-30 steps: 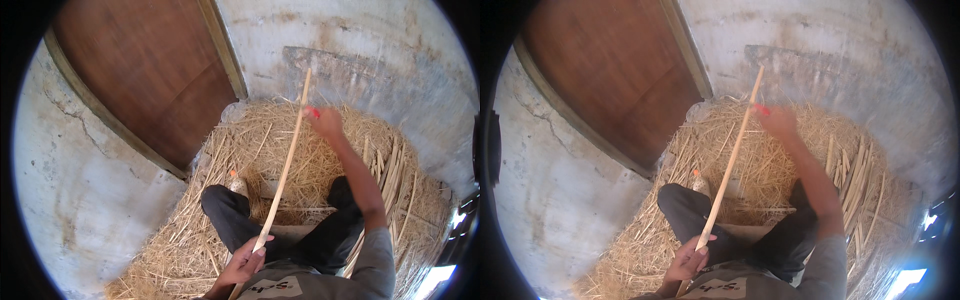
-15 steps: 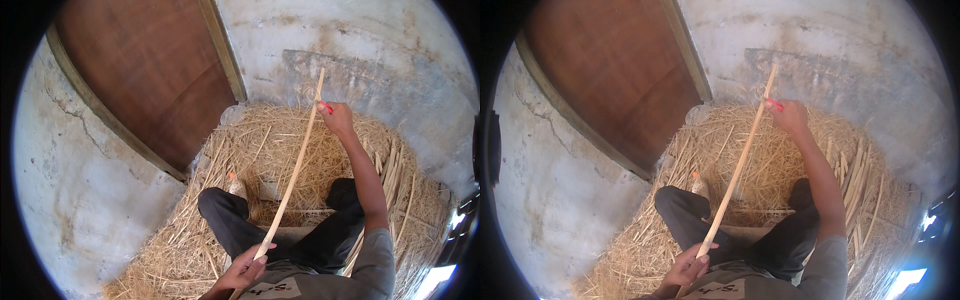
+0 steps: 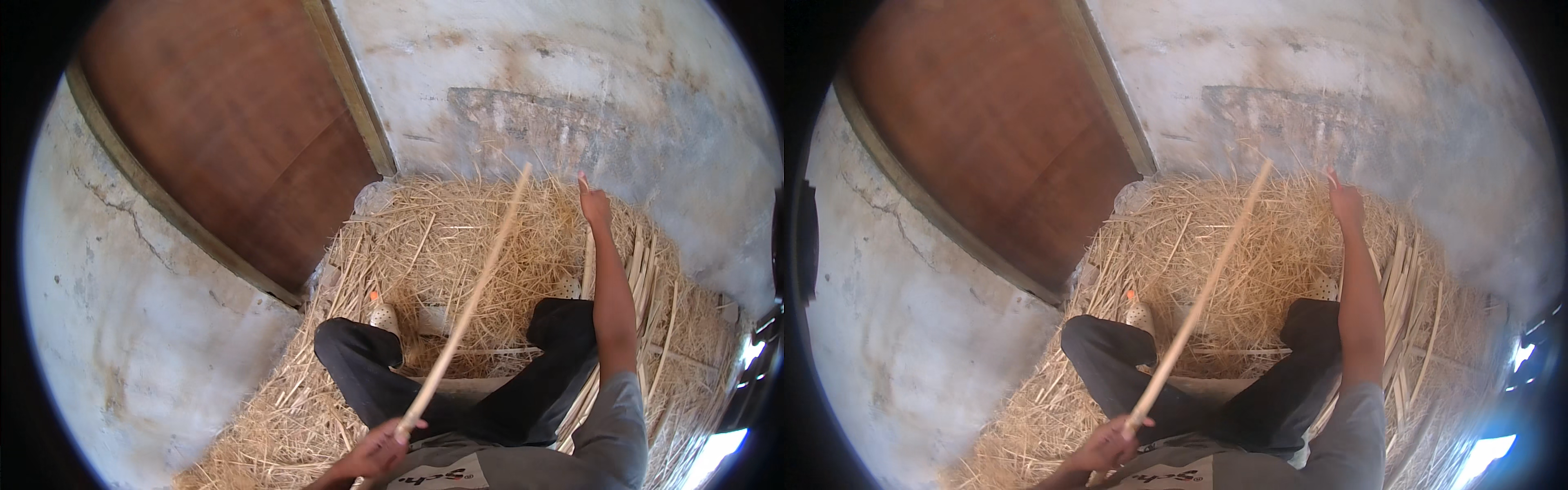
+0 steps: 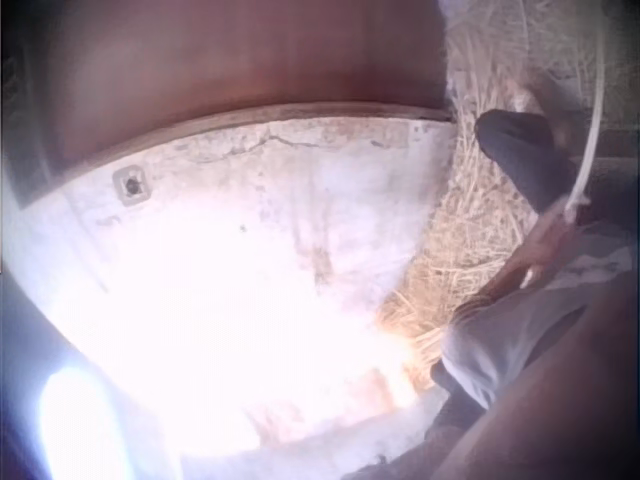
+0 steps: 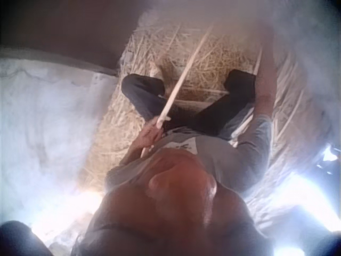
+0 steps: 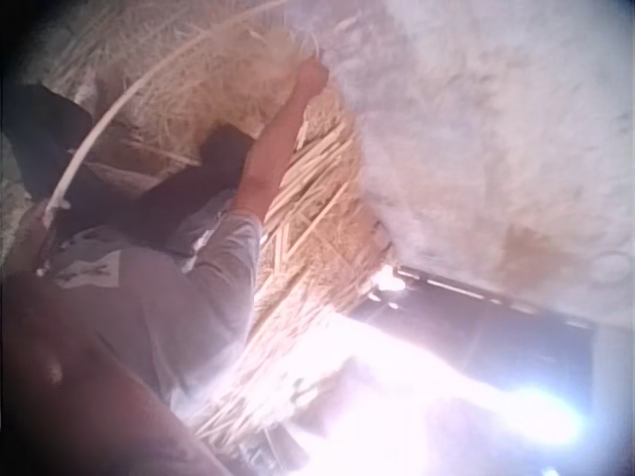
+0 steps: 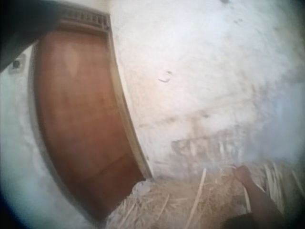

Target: The person sits on a straw-covered floor and uses a knife to shave a long, thin bamboo stick. They hold the stick with one hand and scrape the blade along its length to remove the outer layer, creating thin shavings that fall onto the straw.

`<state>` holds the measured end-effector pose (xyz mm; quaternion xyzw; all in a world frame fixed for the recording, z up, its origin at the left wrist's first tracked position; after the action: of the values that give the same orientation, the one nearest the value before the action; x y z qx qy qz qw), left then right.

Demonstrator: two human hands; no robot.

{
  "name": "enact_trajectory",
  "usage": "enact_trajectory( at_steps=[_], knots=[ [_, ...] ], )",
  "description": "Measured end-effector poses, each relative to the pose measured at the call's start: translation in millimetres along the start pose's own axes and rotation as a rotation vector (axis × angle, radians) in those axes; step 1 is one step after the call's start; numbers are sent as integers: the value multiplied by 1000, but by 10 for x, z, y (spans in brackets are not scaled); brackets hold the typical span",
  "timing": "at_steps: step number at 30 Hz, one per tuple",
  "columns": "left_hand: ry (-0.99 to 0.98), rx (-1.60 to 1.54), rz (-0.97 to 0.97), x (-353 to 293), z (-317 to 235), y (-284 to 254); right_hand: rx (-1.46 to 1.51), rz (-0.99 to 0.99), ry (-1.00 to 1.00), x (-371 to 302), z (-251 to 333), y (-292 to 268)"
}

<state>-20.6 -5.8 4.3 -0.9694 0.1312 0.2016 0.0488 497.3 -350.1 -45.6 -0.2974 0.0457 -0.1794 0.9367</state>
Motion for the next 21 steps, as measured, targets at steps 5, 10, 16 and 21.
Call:
enact_trajectory(
  at_steps=[5,10,16,21],
  knots=[
    [341,212,-224,567,-501,-436,41,144,-178,-133,34,115],
    [733,363,-425,1006,-1456,-840,-74,303,-247,-634,146,197],
    [924,404,-548,1281,-2345,-1059,-32,312,-278,-911,363,28],
    [1049,361,-607,1343,-2814,-1167,194,78,-328,-1048,243,-380]
  ],
)
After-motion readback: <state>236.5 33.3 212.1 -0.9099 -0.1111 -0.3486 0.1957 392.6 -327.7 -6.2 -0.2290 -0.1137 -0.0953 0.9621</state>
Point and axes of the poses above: each hand's wrist, its own x-axis towards the middle knuckle, its own y-axis out of the palm, z = x × y, the point moved 4 cm from there along x, towards the middle knuckle, and after that the axes turned 11 degrees about x, right-handed, at the moved point
